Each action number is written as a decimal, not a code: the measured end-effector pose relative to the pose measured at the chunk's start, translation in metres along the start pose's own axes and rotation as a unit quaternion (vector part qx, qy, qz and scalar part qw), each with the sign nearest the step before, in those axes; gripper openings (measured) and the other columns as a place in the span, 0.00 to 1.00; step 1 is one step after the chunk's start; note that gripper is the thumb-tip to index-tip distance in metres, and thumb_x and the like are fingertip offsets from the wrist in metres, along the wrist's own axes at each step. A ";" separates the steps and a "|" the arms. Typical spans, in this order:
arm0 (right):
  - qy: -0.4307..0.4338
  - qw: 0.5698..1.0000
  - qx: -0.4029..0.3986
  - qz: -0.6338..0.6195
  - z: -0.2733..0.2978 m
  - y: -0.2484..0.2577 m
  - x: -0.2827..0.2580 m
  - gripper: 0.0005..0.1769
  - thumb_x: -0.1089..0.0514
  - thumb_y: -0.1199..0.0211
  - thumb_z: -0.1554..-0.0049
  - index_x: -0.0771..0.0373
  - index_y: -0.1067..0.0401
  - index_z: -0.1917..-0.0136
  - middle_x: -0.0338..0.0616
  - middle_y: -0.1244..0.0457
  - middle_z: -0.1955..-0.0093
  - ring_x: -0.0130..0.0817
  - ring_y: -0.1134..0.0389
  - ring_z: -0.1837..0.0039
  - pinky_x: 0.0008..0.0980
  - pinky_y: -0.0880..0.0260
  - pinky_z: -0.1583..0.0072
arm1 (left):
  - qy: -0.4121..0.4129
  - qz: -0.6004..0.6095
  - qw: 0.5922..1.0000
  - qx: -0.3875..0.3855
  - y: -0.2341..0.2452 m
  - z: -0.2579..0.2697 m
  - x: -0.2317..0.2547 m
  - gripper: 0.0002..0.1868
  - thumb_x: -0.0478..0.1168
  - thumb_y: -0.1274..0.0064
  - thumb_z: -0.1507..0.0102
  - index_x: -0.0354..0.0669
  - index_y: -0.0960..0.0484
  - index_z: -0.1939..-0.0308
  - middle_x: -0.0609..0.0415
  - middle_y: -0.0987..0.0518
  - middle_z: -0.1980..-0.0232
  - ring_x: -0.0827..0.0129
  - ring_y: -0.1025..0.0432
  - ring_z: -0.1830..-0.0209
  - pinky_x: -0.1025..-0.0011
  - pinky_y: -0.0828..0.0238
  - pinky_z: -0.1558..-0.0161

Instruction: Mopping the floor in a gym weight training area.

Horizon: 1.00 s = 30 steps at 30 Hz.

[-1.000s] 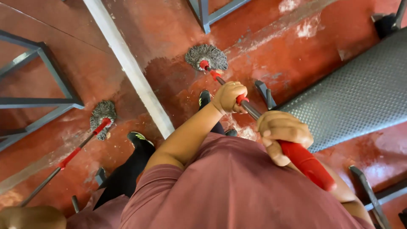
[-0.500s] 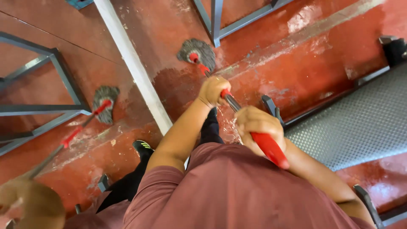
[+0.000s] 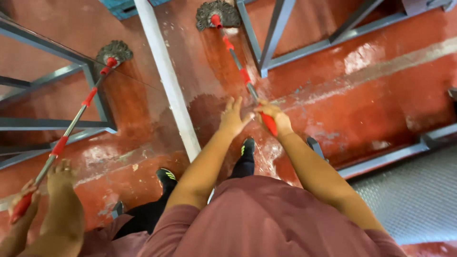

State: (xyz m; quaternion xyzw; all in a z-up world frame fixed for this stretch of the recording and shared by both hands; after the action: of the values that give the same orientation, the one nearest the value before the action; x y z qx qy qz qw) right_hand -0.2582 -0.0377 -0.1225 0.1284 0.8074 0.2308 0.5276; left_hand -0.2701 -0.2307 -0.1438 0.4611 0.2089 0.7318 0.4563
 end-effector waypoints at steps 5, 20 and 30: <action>0.100 0.994 0.043 0.020 -0.080 0.016 -0.051 0.08 0.60 0.30 0.44 0.62 0.21 0.50 0.54 0.29 0.42 0.57 0.29 0.40 0.51 0.29 0.36 | -0.087 0.019 0.992 0.093 0.004 -0.022 0.002 0.56 0.55 0.36 0.43 0.53 0.52 0.18 0.38 0.47 0.19 0.43 0.45 0.21 0.40 0.39 0.30; 0.203 0.959 0.029 -0.198 -0.118 0.071 -0.202 0.05 0.58 0.31 0.46 0.61 0.21 0.57 0.46 0.30 0.56 0.44 0.28 0.58 0.42 0.28 0.51 | -0.502 0.246 0.743 0.367 0.134 0.014 0.116 0.19 0.35 0.45 0.38 0.52 0.35 0.81 0.61 0.40 0.80 0.66 0.42 0.81 0.68 0.40 0.73; 0.271 0.943 0.080 -0.178 -0.139 0.031 -0.142 0.15 0.58 0.43 0.39 0.63 0.24 0.65 0.48 0.34 0.68 0.49 0.33 0.70 0.40 0.31 0.64 | -0.454 0.212 0.803 0.323 0.111 -0.053 0.082 0.21 0.44 0.48 0.30 0.49 0.34 0.77 0.53 0.37 0.76 0.54 0.37 0.75 0.62 0.36 0.63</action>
State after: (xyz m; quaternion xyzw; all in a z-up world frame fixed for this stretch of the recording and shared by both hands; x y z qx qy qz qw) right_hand -0.3280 -0.1082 0.0529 -0.0428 0.9452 0.0944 0.3097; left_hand -0.3821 -0.2092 -0.0495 0.8941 0.0993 0.4074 0.1574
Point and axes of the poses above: each hand's wrist, its own z-axis away from the middle knuckle, its own y-axis out of the back of the hand, x = y × z, the point moved 3 cm from there along -z, towards the middle knuckle
